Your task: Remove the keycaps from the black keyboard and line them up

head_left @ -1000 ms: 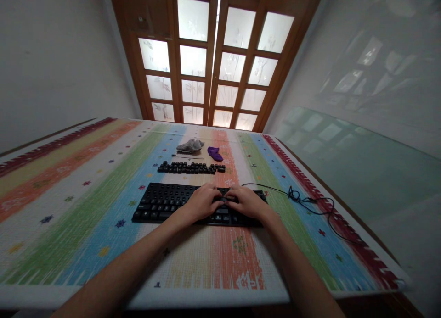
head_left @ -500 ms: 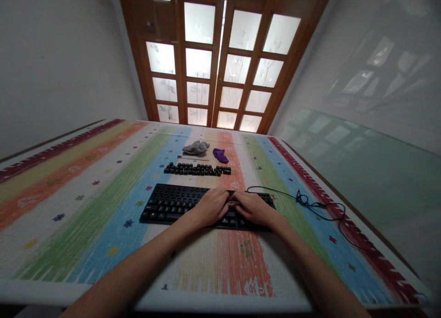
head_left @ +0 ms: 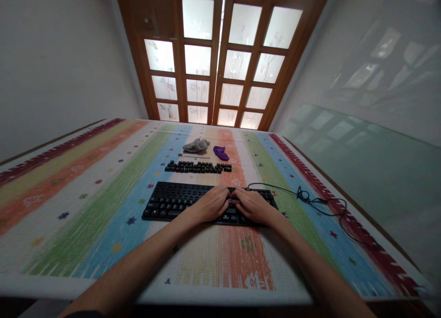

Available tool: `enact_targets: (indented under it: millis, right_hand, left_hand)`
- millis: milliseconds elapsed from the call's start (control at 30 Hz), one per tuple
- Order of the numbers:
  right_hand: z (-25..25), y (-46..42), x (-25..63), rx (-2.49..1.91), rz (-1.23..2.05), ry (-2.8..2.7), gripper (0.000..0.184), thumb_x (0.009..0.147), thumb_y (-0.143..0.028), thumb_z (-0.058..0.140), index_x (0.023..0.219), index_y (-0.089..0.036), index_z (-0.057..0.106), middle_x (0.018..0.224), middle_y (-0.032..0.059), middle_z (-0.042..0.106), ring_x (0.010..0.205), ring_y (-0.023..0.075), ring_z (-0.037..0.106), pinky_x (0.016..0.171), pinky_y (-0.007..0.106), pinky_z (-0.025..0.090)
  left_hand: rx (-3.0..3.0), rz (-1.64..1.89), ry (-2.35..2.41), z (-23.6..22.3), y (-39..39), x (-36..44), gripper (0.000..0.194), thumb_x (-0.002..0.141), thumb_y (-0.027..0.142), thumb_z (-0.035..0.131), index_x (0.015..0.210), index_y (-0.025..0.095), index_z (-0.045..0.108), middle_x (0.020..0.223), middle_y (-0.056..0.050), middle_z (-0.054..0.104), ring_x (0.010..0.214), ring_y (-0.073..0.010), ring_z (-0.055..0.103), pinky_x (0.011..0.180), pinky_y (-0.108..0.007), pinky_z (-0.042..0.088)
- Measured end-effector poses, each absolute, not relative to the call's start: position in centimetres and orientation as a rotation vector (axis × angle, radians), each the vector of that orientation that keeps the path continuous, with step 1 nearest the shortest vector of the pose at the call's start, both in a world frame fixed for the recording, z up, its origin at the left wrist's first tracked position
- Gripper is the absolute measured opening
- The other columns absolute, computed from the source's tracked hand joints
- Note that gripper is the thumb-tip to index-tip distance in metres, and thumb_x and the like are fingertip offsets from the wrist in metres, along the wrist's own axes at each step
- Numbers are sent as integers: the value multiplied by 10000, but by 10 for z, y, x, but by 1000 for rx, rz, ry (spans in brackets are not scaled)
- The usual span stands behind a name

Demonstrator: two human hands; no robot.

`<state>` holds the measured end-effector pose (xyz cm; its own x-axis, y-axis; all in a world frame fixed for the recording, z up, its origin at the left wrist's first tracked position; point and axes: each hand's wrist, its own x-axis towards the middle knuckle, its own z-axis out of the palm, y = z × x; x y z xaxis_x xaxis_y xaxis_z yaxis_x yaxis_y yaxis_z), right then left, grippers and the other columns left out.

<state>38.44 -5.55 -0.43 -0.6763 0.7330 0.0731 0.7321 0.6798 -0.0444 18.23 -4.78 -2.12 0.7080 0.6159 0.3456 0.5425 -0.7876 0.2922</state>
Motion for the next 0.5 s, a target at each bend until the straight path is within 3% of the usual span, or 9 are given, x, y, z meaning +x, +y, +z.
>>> enact_targets:
  millis: [300,500]
  right_hand:
    - [-5,-57,383,-1239,-32,-2783,209,982,-230,423,1075,-111,568,1052,140,639,862,233,643,711,330,455]
    - [-4,-56,388,-1201,61,-2693,215,993,-268,446,1048,-142,611,1005,101,655,853,212,644,712,309,449]
  left_hand:
    - [2733,631,937,-22,-39,186,219,994,154,338,909,156,540,925,-79,586,887,-201,568,850,-336,480]
    - [2603,723,1031,-16,-44,180,159,944,178,486,871,148,624,889,-72,613,889,-204,593,840,-334,487]
